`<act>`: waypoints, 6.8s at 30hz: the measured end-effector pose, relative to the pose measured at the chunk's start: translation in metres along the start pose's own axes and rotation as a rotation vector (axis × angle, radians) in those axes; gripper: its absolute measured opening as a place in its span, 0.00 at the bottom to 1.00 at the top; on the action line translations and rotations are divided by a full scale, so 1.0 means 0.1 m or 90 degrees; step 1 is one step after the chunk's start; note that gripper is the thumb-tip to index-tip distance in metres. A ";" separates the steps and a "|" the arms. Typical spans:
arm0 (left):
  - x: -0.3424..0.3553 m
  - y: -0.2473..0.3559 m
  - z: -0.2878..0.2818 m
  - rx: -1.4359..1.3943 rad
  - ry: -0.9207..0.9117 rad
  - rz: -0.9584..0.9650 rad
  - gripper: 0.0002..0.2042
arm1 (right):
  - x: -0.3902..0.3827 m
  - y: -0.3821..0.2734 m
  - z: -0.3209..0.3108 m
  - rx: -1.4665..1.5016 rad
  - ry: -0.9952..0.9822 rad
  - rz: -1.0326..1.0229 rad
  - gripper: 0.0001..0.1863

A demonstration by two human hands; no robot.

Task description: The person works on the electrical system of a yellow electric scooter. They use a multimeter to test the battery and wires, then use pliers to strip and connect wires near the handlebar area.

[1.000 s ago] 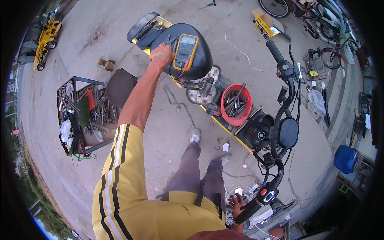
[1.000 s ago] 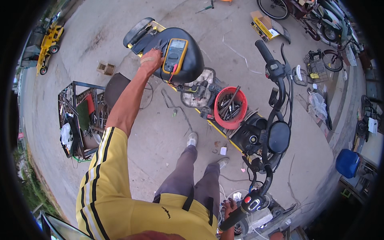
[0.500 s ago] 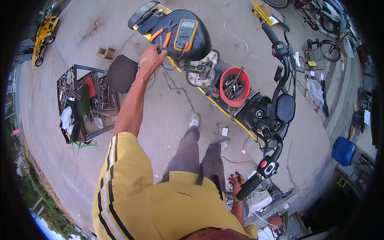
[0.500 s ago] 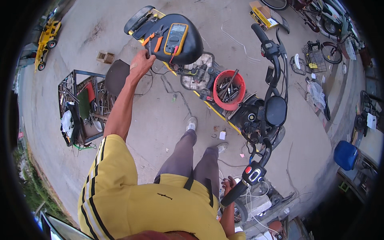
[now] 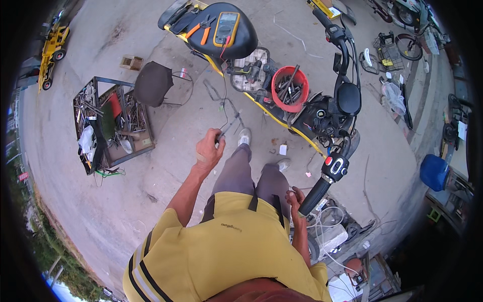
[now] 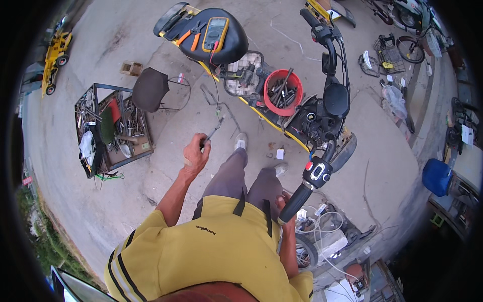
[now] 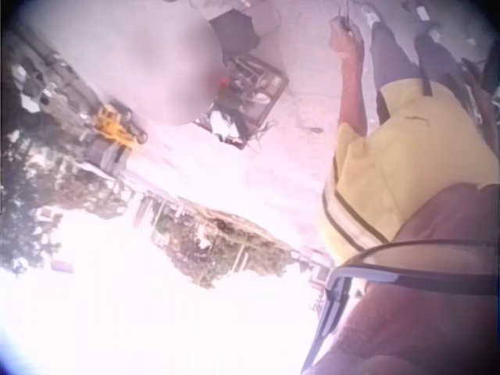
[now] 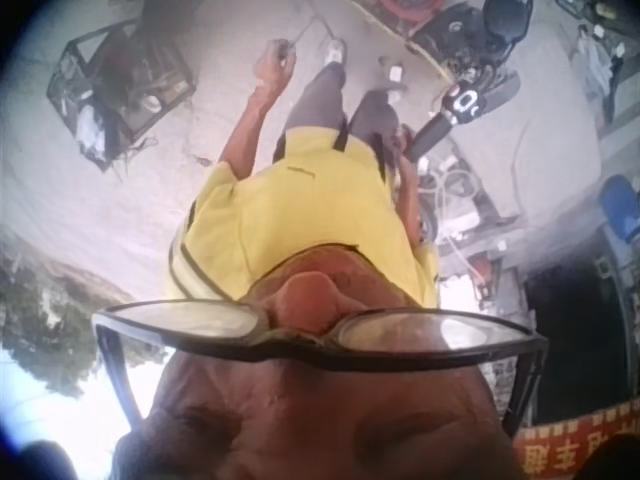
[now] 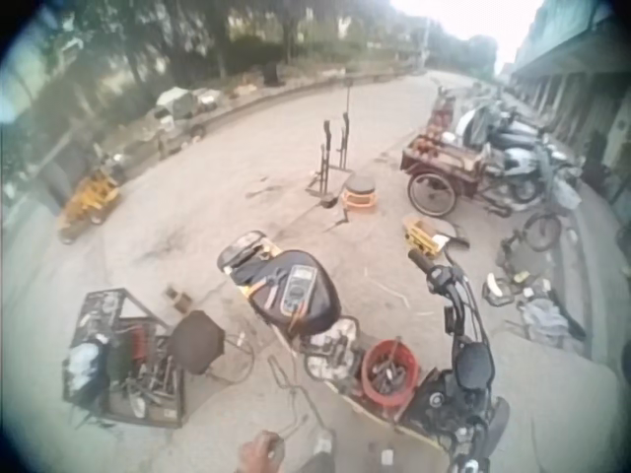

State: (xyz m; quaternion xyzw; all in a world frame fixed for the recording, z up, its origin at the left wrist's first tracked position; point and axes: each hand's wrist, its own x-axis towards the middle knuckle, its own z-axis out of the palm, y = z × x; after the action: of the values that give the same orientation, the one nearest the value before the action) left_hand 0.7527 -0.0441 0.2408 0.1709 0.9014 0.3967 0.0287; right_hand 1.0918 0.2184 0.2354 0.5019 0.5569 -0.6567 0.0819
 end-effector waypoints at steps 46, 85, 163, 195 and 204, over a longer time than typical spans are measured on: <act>0.01 1.87 3.62 0.131 -0.235 -0.100 0.11 | 2.46 -0.96 -0.95 -0.096 0.003 -0.118 0.19; -0.19 1.62 3.80 -0.135 -0.226 -0.174 0.09 | 2.50 -1.10 -0.94 -0.269 -0.032 -0.203 0.21; -0.18 1.79 3.59 0.080 -0.220 -0.085 0.12 | 2.58 -0.92 -0.66 0.286 0.064 0.006 0.08; -0.08 1.70 3.61 -0.051 -0.220 -0.076 0.07 | 2.59 -0.98 -0.65 0.039 0.025 -0.011 0.13; -0.09 1.71 3.66 -0.069 -0.207 -0.088 0.08 | 2.55 -0.84 -0.79 -0.179 -0.044 -0.191 0.18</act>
State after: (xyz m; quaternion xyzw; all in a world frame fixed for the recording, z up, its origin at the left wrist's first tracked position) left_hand 0.8787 0.3175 0.1137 0.1685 0.8719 0.4088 0.2104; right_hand 0.9572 0.4287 0.1082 0.3740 0.7086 -0.5941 0.0714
